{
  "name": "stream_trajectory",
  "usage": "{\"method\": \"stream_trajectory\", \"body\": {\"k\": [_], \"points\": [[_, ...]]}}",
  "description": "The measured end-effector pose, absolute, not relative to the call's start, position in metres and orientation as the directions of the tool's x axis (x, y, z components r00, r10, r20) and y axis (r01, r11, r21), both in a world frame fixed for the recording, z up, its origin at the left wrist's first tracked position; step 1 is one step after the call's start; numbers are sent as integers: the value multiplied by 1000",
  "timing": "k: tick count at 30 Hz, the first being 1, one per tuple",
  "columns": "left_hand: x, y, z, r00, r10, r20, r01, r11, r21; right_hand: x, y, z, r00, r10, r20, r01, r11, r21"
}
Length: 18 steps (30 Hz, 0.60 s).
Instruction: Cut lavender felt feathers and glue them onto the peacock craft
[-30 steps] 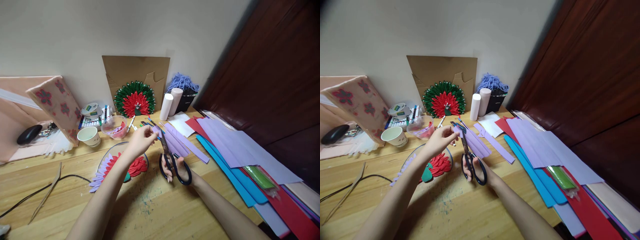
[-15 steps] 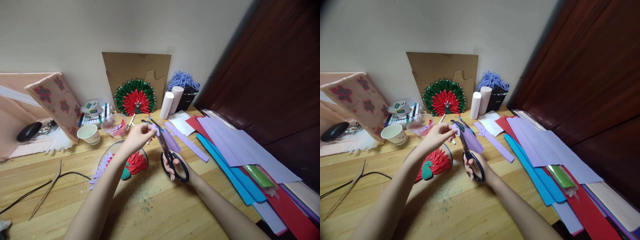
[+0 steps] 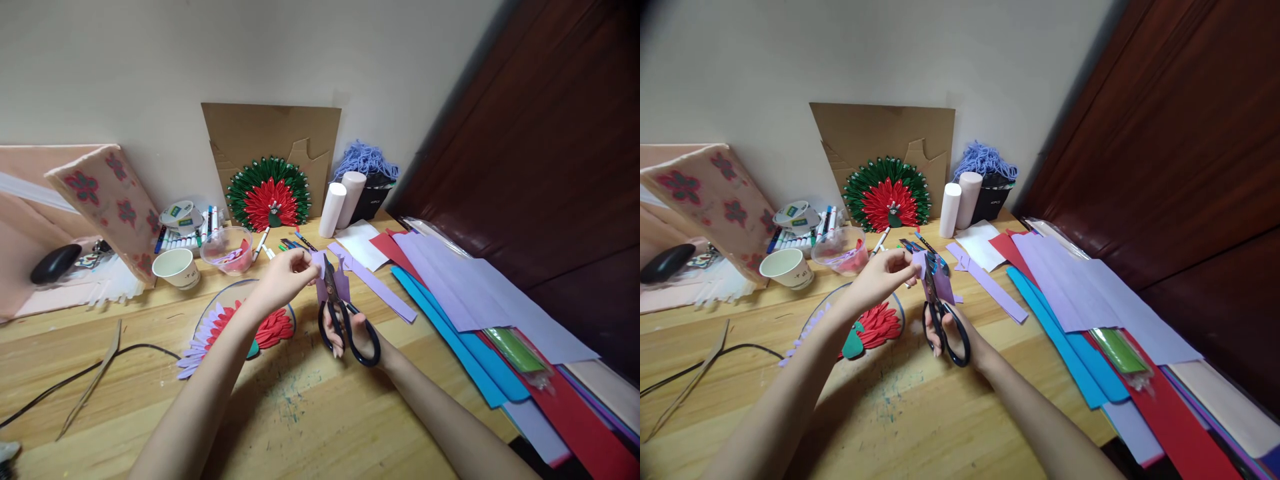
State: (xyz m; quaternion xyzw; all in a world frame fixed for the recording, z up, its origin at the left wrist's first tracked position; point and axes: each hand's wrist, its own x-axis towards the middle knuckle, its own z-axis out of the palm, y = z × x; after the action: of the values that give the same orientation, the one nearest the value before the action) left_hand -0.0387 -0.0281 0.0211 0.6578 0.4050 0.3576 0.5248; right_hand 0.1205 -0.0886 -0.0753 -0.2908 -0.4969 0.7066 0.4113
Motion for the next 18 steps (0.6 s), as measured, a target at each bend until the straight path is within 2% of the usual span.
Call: {"method": "stream_trajectory", "body": {"k": [10,18], "points": [[-39,-24,16,377,925,55,129,-112,985,120,-92,-66,-380,924,-32,-176,-106,-979],[-36,-25,15,396,917,51,154,-122,981,120,-91,-72,-419,908,-19,-182,-105,-978]]}}
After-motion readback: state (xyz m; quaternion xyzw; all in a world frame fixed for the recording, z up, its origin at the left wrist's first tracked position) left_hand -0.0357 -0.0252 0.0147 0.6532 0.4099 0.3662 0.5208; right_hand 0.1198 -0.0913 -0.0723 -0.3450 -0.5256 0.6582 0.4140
